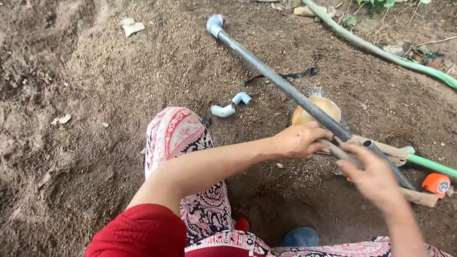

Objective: Measuring, cutting, and assembling PVC pipes and fittings on the ground using a handsaw and sealant.

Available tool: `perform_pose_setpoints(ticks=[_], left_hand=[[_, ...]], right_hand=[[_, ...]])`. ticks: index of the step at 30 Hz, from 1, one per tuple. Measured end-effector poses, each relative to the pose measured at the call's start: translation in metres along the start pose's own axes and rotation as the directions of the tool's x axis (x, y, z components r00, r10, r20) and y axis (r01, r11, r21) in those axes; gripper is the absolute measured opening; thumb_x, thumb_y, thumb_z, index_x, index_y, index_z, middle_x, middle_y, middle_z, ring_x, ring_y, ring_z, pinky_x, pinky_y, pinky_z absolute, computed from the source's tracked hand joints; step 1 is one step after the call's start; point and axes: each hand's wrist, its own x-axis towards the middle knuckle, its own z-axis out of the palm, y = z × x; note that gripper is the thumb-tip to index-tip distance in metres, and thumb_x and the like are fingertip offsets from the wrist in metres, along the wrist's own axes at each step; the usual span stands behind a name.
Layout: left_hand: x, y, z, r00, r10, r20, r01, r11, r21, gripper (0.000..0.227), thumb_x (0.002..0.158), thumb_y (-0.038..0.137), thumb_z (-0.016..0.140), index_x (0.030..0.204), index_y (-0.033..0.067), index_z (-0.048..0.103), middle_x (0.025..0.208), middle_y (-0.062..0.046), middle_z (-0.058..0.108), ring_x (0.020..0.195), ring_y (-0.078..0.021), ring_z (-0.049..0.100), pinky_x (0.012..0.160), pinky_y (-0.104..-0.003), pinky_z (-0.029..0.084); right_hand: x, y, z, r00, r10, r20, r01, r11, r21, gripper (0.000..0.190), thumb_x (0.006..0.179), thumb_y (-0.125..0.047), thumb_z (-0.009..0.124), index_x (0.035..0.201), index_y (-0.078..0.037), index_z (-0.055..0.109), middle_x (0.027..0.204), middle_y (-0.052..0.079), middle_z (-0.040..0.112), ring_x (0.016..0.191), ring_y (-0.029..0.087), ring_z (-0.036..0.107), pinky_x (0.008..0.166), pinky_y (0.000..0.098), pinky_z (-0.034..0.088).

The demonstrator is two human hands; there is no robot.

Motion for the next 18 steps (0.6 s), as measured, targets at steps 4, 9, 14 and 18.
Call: perform_pose_setpoints(ticks=[4,9,14,18], left_hand=[[-0.011,-0.023,0.016,0.99,0.136,-0.027,-0.124,0.955,0.269,0.028,0.091,0.031,0.045,0.094,0.0086,0.061,0.079,-0.008,0.055,0.074,-0.0197,0.055,0.088,-0.039,0.05],[-0.007,0.001,0.003,0.988,0.151,0.009,-0.144,0.916,0.374,0.03,0.09,0.034,0.047,0.099,0.0074,0.059,0.086,-0.009,0.059,0.075,-0.0227,0.065,0.076,-0.042,0.055],[-0.005,0.001,0.01,0.967,0.253,-0.027,-0.231,0.919,0.32,0.026,0.089,0.031,0.05,0.092,0.0051,0.055,0.08,-0.008,0.055,0.064,-0.0204,0.063,0.062,-0.033,0.058],[-0.011,0.007,0.015,0.965,0.249,-0.084,-0.211,0.924,0.317,0.027,0.09,0.034,0.045,0.08,0.0089,0.045,0.069,-0.005,0.052,0.051,-0.0178,0.056,0.046,-0.031,0.051]], right_hand=[[0.012,0.029,0.036,1.0,-0.006,-0.004,0.004,0.963,-0.27,0.046,0.086,-0.022,0.059,0.132,-0.02,0.054,0.098,0.011,0.07,0.073,0.025,0.065,0.065,0.0352,0.052],[0.002,0.042,0.044,0.919,-0.337,-0.207,0.319,0.941,-0.112,0.04,0.082,-0.006,0.061,0.122,-0.002,0.06,0.091,0.014,0.069,0.061,0.019,0.06,0.047,0.0282,0.047],[-0.006,0.056,0.048,0.805,-0.484,-0.343,0.479,0.872,-0.105,0.032,0.084,0.002,0.064,0.115,0.009,0.062,0.084,0.016,0.065,0.056,0.018,0.053,0.046,0.027,0.04],[-0.005,0.063,0.052,0.802,-0.473,-0.364,0.484,0.872,-0.068,0.03,0.083,0.004,0.063,0.113,0.009,0.061,0.085,0.017,0.065,0.057,0.018,0.054,0.045,0.0262,0.042]])
